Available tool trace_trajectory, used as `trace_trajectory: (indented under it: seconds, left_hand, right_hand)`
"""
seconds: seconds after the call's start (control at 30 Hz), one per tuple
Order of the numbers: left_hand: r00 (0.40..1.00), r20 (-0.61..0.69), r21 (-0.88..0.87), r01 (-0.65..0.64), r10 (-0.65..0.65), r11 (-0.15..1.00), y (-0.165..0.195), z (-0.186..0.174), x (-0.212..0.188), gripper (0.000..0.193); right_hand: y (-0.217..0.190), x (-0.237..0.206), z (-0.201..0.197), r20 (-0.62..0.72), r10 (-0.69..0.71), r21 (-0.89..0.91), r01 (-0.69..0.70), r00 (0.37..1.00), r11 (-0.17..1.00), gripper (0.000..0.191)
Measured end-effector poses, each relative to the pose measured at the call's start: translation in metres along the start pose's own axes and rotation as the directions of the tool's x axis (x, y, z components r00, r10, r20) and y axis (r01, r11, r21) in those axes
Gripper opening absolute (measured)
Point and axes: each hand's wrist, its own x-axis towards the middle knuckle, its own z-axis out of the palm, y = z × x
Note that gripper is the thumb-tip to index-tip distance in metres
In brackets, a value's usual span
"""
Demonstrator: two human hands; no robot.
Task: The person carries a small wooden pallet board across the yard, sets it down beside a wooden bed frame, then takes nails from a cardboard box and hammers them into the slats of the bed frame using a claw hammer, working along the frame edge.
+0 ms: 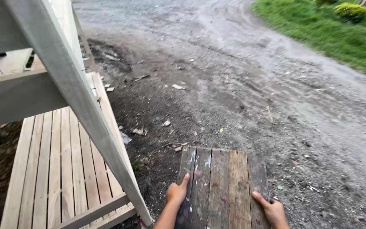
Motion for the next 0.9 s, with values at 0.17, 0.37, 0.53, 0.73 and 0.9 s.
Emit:
trace_trajectory:
  seconds: [0.17,0.37,0.53,0.73,0.9]
  left_hand:
    - [0.992,-0.043,-0.053,0.115,-0.118,0.992,0.046,0.037,0.125,0.11]
    - [0.97,-0.056,-0.153,0.226,-0.236,0.962,0.095,0.048,0.27,0.102]
    - [0.961,-0.139,-0.305,0.187,-0.238,0.934,0.092,0.074,0.357,0.097]
    - [0.909,-0.082,-0.435,0.337,-0.409,0.835,0.049,0.09,0.417,0.096]
    - [0.805,-0.103,-0.479,0.475,-0.585,0.738,0.004,0.079,0.459,0.093]
  right_hand:
    - [-0.074,0.157,0.061,0.025,0.002,-0.096,0.001,1.0,0.995,0.082]
    - [-0.138,0.322,0.153,0.213,0.038,-0.029,-0.032,0.976,0.999,0.075]
    - [-0.184,0.427,0.24,0.319,-0.048,-0.118,0.09,0.947,0.989,0.078]
    - [-0.203,0.493,0.341,0.674,0.126,-0.254,0.069,0.728,0.965,0.079]
    - [-0.208,0.51,0.444,0.822,0.218,-0.376,0.214,0.526,0.902,0.085]
